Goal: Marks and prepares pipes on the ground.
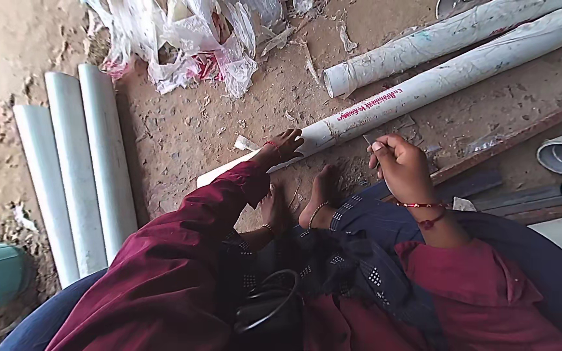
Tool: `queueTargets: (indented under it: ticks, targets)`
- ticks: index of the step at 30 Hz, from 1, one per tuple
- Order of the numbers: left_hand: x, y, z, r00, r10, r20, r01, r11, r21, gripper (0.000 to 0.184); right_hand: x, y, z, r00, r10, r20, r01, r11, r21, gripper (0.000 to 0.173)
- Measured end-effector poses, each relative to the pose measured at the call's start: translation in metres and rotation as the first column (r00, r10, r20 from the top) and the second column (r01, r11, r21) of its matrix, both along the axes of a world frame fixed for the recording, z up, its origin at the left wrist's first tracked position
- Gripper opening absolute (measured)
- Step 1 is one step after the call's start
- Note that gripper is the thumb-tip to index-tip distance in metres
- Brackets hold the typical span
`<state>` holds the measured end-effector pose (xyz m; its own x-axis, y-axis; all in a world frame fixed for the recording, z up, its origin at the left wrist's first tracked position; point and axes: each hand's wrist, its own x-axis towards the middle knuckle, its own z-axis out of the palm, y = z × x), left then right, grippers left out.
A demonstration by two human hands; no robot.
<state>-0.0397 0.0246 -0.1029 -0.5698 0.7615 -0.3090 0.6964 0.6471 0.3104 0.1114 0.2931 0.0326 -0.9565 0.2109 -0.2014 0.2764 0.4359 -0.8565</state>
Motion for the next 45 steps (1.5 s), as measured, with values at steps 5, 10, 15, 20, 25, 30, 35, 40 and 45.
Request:
queueTargets:
  ticks: [5, 10, 15, 20, 25, 30, 35, 40, 45]
  targets:
    - [0.018, 0.014, -0.011, 0.994, 0.086, 0.064, -0.083, 0.995, -0.053, 0.021, 0.001, 0.000, 0.002, 1.000, -0.007, 0.003, 0.007, 1.000, 0.001, 0.023]
    - [0.014, 0.016, -0.004, 0.991, 0.106, 0.082, -0.096, 0.989, -0.113, 0.025, 0.001, -0.001, 0.003, 1.000, 0.000, -0.005, 0.000, 1.000, 0.005, 0.023]
    - [0.002, 0.000, -0.021, 1.000, -0.019, 0.017, 0.020, 1.000, -0.021, 0.027, 0.001, 0.000, 0.001, 1.000, -0.012, -0.018, 0.012, 1.000, -0.003, 0.021]
    - [0.017, 0.014, -0.008, 0.990, 0.117, 0.077, -0.111, 0.990, -0.084, 0.031, 0.000, 0.000, 0.001, 1.000, -0.011, -0.011, 0.011, 1.000, 0.018, 0.022]
    - [-0.009, 0.018, 0.003, 0.851, 0.509, 0.128, -0.516, 0.856, 0.025, 0.033, 0.001, -0.001, 0.003, 1.000, 0.001, -0.006, -0.001, 0.999, 0.040, 0.023]
    - [0.009, -0.008, -0.039, 0.976, 0.211, 0.060, -0.218, 0.899, 0.380, 0.033, 0.001, 0.000, -0.001, 1.000, -0.006, 0.001, 0.006, 0.999, 0.042, 0.023]
    - [0.024, -0.007, -0.049, 0.983, 0.154, -0.095, -0.098, 0.894, 0.437, 0.016, 0.000, -0.001, -0.004, 1.000, 0.002, -0.003, -0.002, 0.999, 0.041, 0.022]
    - [0.026, 0.002, -0.041, 0.967, 0.251, -0.047, -0.223, 0.920, 0.321, 0.022, 0.001, -0.002, -0.003, 1.000, 0.017, 0.004, -0.017, 0.998, 0.054, 0.024]
    - [0.020, 0.008, -0.029, 0.933, 0.359, -0.007, -0.343, 0.900, 0.270, 0.024, 0.001, -0.003, -0.002, 1.000, 0.017, 0.005, -0.017, 0.998, 0.066, 0.024]
